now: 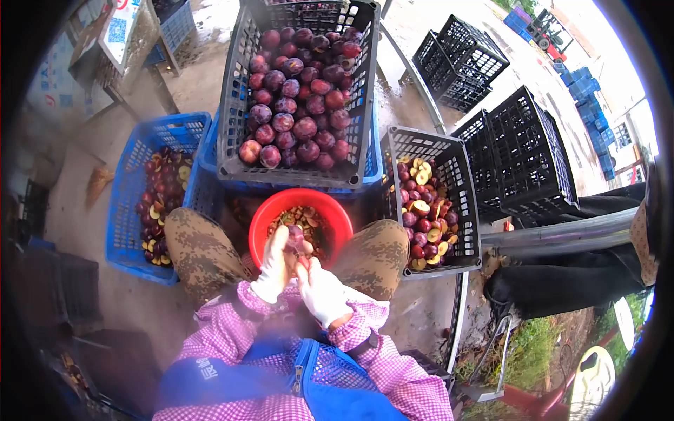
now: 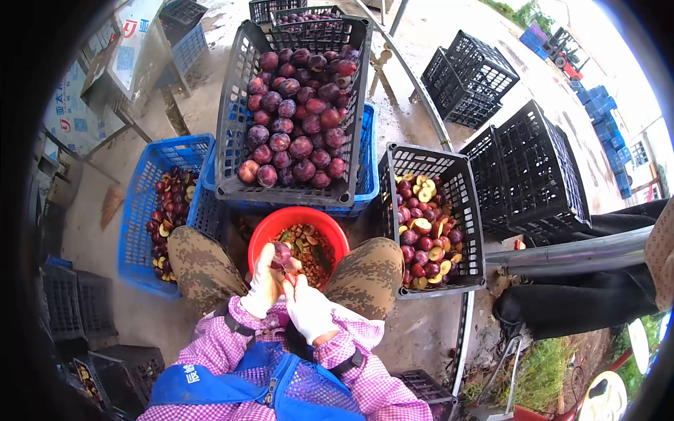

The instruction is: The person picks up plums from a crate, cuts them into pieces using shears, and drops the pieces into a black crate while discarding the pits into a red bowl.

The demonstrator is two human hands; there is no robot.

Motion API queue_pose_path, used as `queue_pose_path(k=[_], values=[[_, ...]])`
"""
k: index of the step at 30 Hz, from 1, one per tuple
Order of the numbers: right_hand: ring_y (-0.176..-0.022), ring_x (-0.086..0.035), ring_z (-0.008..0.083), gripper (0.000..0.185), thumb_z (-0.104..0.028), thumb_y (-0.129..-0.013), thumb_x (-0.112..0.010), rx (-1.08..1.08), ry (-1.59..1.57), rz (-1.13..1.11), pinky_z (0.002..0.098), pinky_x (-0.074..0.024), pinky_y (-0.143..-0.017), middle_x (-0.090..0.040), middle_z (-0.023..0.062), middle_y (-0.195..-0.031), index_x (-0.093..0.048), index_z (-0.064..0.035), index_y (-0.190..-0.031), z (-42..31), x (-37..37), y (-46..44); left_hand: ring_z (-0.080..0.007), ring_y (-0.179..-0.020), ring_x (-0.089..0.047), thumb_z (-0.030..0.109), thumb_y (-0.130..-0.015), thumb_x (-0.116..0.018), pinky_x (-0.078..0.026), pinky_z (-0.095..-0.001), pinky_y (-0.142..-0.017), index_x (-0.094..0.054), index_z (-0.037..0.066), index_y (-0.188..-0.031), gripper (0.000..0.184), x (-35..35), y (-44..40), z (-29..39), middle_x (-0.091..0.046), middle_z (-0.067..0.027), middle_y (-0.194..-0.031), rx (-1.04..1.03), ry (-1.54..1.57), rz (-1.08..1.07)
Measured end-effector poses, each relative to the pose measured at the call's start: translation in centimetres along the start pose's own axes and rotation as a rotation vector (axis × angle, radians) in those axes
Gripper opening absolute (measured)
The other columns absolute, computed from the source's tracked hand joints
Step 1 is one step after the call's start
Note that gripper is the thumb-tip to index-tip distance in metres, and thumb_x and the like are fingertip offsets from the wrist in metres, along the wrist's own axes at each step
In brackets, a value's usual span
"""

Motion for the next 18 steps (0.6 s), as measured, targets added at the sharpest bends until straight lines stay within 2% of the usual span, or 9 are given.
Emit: queue_pose_path(k=[1, 3, 6, 9, 10, 13, 15, 17, 18], values=[[-0.063, -0.059, 0.0424, 0.027, -0.027, -0.092, -0.049, -0.006, 0.054, 0.004, 0.0494, -0.0464, -0.057, -0.059, 0.0244, -0.066, -0.051, -0.0008, -0.096, -0.2, 0.2, -0.1, -0.0212, -0.081, -0.062, 0.045, -0.092, -0.049, -0.050, -0.0339, -0.078, -0.056, 0.008, -0.106, 0.041, -0.8, 0.3, -1.8, -0.063, -0.0106, -0.092, 0.241, 0.299, -0.127], [-0.064, -0.059, 0.0424, 0.027, -0.027, -0.092, -0.048, -0.015, 0.106, 0.009, 0.0492, -0.0466, -0.057, -0.059, 0.0244, -0.066, -0.051, -0.0007, -0.096, -0.2, 0.4, -0.1, -0.0224, -0.085, -0.061, 0.045, -0.093, -0.047, -0.049, -0.0358, -0.081, -0.057, 0.008, -0.104, 0.040, -1.2, 0.1, -1.3, -0.063, -0.0111, -0.093, 0.215, 0.230, -0.054], [-0.062, -0.061, 0.0398, 0.027, -0.028, -0.092, -0.049, 0.017, 0.022, 0.026, 0.0479, -0.0481, -0.058, -0.060, 0.0222, -0.066, -0.051, -0.0019, -0.096, -0.1, 0.8, 0.1, -0.0230, -0.087, -0.060, 0.045, -0.094, -0.046, -0.046, -0.0358, -0.084, -0.052, 0.009, -0.111, 0.041, -1.1, -0.3, 1.3, -0.063, -0.0104, -0.093, -0.178, -0.149, 0.079], [-0.058, -0.061, 0.0382, 0.031, -0.033, -0.093, -0.047, 0.044, 0.078, 0.074, 0.0482, -0.0482, -0.054, -0.061, 0.0210, -0.064, -0.051, -0.0023, -0.094, -0.5, 0.4, 0.0, -0.0223, -0.088, -0.060, 0.050, -0.092, -0.047, -0.046, -0.0360, -0.083, -0.050, 0.009, -0.115, 0.047, -0.7, -0.6, 1.4, -0.063, -0.0108, -0.096, -0.206, -0.117, 0.073], [-0.059, -0.061, 0.0384, 0.031, -0.033, -0.093, -0.047, 0.041, 0.143, 0.071, 0.0481, -0.0484, -0.055, -0.061, 0.0216, -0.065, -0.051, -0.0023, -0.094, -0.6, 0.3, 0.0, -0.0217, -0.088, -0.060, 0.054, -0.089, -0.049, -0.046, -0.0361, -0.081, -0.051, 0.009, -0.114, 0.052, -0.7, -0.3, -0.7, -0.063, -0.0107, -0.097, 0.080, 0.196, 0.017], [-0.061, -0.061, 0.0380, 0.031, -0.032, -0.093, -0.047, 0.032, 0.120, 0.068, 0.0477, -0.0485, -0.056, -0.061, 0.0224, -0.065, -0.051, -0.0020, -0.095, 0.2, 0.5, -0.2, -0.0219, -0.087, -0.060, 0.057, -0.087, -0.050, -0.047, -0.0358, -0.078, -0.050, 0.009, -0.116, 0.056, -1.9, -0.2, -0.4, -0.062, -0.0101, -0.095, 0.191, 0.186, -0.143], [-0.061, -0.062, 0.0378, 0.031, -0.032, -0.093, -0.048, 0.037, 0.080, 0.092, 0.0475, -0.0485, -0.057, -0.061, 0.0223, -0.065, -0.051, -0.0016, -0.095, -0.2, 1.0, 0.0, -0.0225, -0.086, -0.060, 0.060, -0.086, -0.049, -0.048, -0.0367, -0.076, -0.051, 0.009, -0.116, 0.059, -1.6, -0.5, -0.3, -0.062, -0.0113, -0.095, 0.070, 0.065, -0.096], [-0.062, -0.062, 0.0378, 0.031, -0.032, -0.092, -0.048, 0.025, -0.076, 0.059, 0.0471, -0.0488, -0.057, -0.061, 0.0219, -0.065, -0.051, -0.0014, -0.096, -0.8, 1.1, -0.1, -0.0227, -0.086, -0.061, 0.065, -0.085, -0.048, -0.048, -0.0369, -0.077, -0.053, 0.009, -0.115, 0.064, -1.6, 0.4, 3.8, -0.063, -0.0130, -0.099, -0.490, -0.523, 0.164], [-0.062, -0.061, 0.0386, 0.031, -0.032, -0.092, -0.048, 0.028, -0.061, 0.078, 0.0478, -0.0489, -0.057, -0.061, 0.0220, -0.065, -0.051, -0.0017, -0.095, -0.4, 0.7, -0.2, -0.0223, -0.089, -0.061, 0.059, -0.087, -0.050, -0.047, -0.0366, -0.083, -0.051, 0.005, -0.117, 0.061, -1.1, -0.1, 3.3, -0.061, -0.0129, -0.105, -0.415, -0.502, 0.101]])
Point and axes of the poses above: each hand's wrist, its own y-axis away from the middle knuckle, its own x-axis out of the back of the hand, z = x × y, the point moved 8 cm from there along -y, towards the middle knuckle
